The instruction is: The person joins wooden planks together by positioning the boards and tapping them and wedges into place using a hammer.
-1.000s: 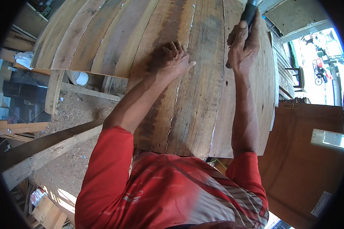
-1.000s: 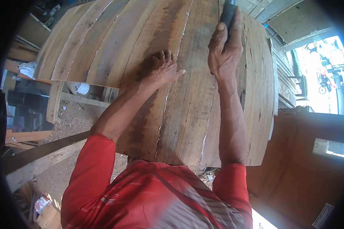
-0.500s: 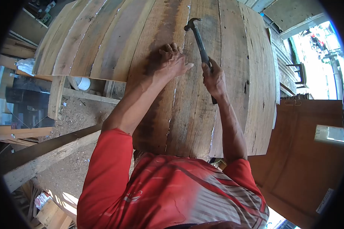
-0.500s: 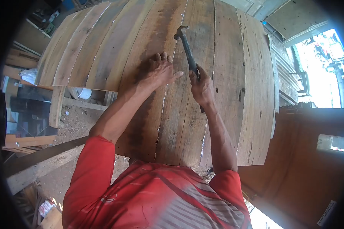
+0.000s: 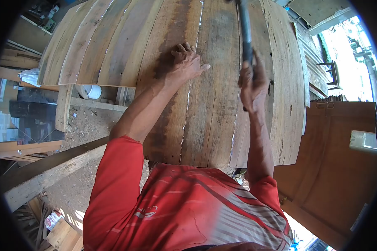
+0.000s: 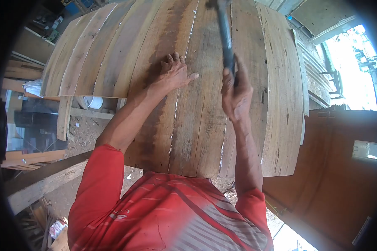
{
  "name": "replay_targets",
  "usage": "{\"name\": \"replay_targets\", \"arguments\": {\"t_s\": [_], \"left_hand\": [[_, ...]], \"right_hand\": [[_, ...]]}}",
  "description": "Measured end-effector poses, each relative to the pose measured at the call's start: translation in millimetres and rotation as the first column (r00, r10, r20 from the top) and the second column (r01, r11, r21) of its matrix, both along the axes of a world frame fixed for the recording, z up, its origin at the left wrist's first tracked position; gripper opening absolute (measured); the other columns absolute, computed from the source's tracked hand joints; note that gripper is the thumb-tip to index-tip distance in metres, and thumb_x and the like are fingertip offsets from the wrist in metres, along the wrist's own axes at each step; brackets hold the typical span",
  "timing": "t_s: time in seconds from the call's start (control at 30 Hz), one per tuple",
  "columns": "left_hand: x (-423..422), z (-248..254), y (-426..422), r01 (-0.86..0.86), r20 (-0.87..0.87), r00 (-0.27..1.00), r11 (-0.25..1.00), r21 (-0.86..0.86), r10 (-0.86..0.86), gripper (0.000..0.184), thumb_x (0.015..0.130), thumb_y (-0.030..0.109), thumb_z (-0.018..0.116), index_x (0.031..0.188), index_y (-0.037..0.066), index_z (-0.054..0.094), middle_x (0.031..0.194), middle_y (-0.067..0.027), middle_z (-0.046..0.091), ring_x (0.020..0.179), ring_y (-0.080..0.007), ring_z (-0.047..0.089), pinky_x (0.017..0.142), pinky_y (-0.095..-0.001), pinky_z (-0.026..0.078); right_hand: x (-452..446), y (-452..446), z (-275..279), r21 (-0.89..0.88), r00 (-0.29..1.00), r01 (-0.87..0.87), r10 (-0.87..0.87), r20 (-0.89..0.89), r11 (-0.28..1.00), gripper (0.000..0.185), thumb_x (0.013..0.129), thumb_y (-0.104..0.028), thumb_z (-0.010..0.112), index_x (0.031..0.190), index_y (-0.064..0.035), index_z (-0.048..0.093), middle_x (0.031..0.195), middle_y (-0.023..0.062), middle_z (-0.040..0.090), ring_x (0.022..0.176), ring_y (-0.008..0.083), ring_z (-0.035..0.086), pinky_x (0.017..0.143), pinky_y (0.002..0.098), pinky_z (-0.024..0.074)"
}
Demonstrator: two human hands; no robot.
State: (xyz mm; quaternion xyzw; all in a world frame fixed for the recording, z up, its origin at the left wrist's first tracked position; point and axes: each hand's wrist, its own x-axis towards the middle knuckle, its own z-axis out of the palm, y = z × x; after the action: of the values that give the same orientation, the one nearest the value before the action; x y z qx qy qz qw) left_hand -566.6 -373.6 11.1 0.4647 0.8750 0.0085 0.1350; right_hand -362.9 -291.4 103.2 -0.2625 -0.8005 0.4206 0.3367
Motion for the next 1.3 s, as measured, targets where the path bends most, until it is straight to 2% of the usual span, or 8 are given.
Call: {"name": "replay_targets", "arguments": {"t_s": [0.17,0.23,0.33,0.6,0.87,0.93,1.03,1.3], "left_hand": [[0,1,1,-0.016,0.005,1.000,1.000,0.004,0.016,0.103,0.095,0.068,0.051,0.152,-0.014,0.028,0.161,-0.0365,0.020,0.147,-0.0562,0.022,0.114,-0.0714,0.027],[-2,-1,-3,-0.017,0.003,1.000,1.000,-0.005,0.017,0.101,0.094,0.069,0.051,0.152,-0.012,0.031,0.161,-0.0364,0.020,0.148,-0.0560,0.022,0.114,-0.0713,0.027],[10,-1,-7,0.005,-0.003,1.000,1.000,-0.023,-0.005,0.098,0.092,0.070,0.052,0.152,-0.006,0.038,0.161,-0.0360,0.021,0.148,-0.0558,0.022,0.112,-0.0717,0.029],[2,-4,-5,0.021,-0.098,0.995,0.999,0.043,-0.017,0.103,0.090,0.072,0.053,0.148,-0.013,0.038,0.158,-0.0365,0.028,0.145,-0.0567,0.027,0.105,-0.0726,0.038],[-3,-10,-3,0.014,-0.068,0.998,0.999,0.032,-0.012,0.105,0.093,0.072,0.049,0.150,-0.015,0.033,0.159,-0.0376,0.024,0.146,-0.0568,0.026,0.109,-0.0728,0.033],[-3,-8,-2,0.002,-0.049,0.999,0.999,0.046,0.000,0.103,0.093,0.072,0.050,0.149,-0.014,0.036,0.159,-0.0377,0.023,0.146,-0.0566,0.026,0.110,-0.0729,0.032],[1,0,-4,0.038,-0.066,0.997,0.999,-0.015,-0.039,0.100,0.092,0.072,0.051,0.146,-0.011,0.043,0.160,-0.0373,0.023,0.146,-0.0565,0.025,0.110,-0.0731,0.032],[-1,-11,-6,0.033,-0.129,0.991,0.997,0.073,-0.023,0.106,0.090,0.073,0.052,0.146,-0.017,0.038,0.158,-0.0363,0.029,0.145,-0.0566,0.028,0.106,-0.0687,0.039]], "right_hand": [[-57,21,26,0.237,0.920,0.022,0.073,-0.386,0.971,0.063,0.108,-0.041,0.048,0.159,-0.0087,0.030,0.083,0.0060,0.066,0.063,0.0104,0.062,0.053,0.0289,0.0493],[-79,40,-39,0.393,0.962,-0.003,0.111,-0.251,0.920,0.060,0.109,-0.037,0.046,0.159,-0.0104,0.030,0.094,0.0151,0.071,0.068,0.0205,0.068,0.054,0.0356,0.0514],[-82,72,-116,0.164,0.833,-0.271,0.145,0.534,0.949,0.054,0.106,-0.032,0.049,0.154,-0.0090,0.041,0.116,0.0317,0.067,0.103,0.0465,0.068,0.083,0.0505,0.0535],[-72,23,-40,-0.002,0.942,-0.110,0.105,0.318,0.994,0.051,0.107,-0.032,0.052,0.149,-0.0023,0.048,0.115,0.0274,0.070,0.095,0.0316,0.072,0.082,0.0435,0.0552],[-94,32,39,0.431,0.913,0.007,0.170,-0.371,0.902,0.061,0.110,-0.036,0.044,0.160,-0.0060,0.024,0.075,0.0062,0.058,0.062,0.0068,0.057,0.053,0.0261,0.0507],[-97,47,-29,0.308,0.942,-0.079,0.171,-0.287,0.948,0.058,0.110,-0.030,0.043,0.160,-0.0069,0.024,0.086,0.0119,0.070,0.071,0.0174,0.068,0.061,0.0341,0.0560],[-93,52,-93,0.156,0.835,-0.190,0.076,0.545,0.969,0.055,0.104,-0.034,0.048,0.155,-0.0159,0.039,0.116,0.0354,0.063,0.112,0.0517,0.061,0.092,0.0539,0.0503],[-41,-2,-9,-0.194,0.986,-0.068,0.095,0.135,0.979,0.062,0.103,-0.042,0.060,0.143,0.0048,0.050,0.076,0.0086,0.060,0.064,0.0151,0.059,0.057,0.0320,0.0478]]}}
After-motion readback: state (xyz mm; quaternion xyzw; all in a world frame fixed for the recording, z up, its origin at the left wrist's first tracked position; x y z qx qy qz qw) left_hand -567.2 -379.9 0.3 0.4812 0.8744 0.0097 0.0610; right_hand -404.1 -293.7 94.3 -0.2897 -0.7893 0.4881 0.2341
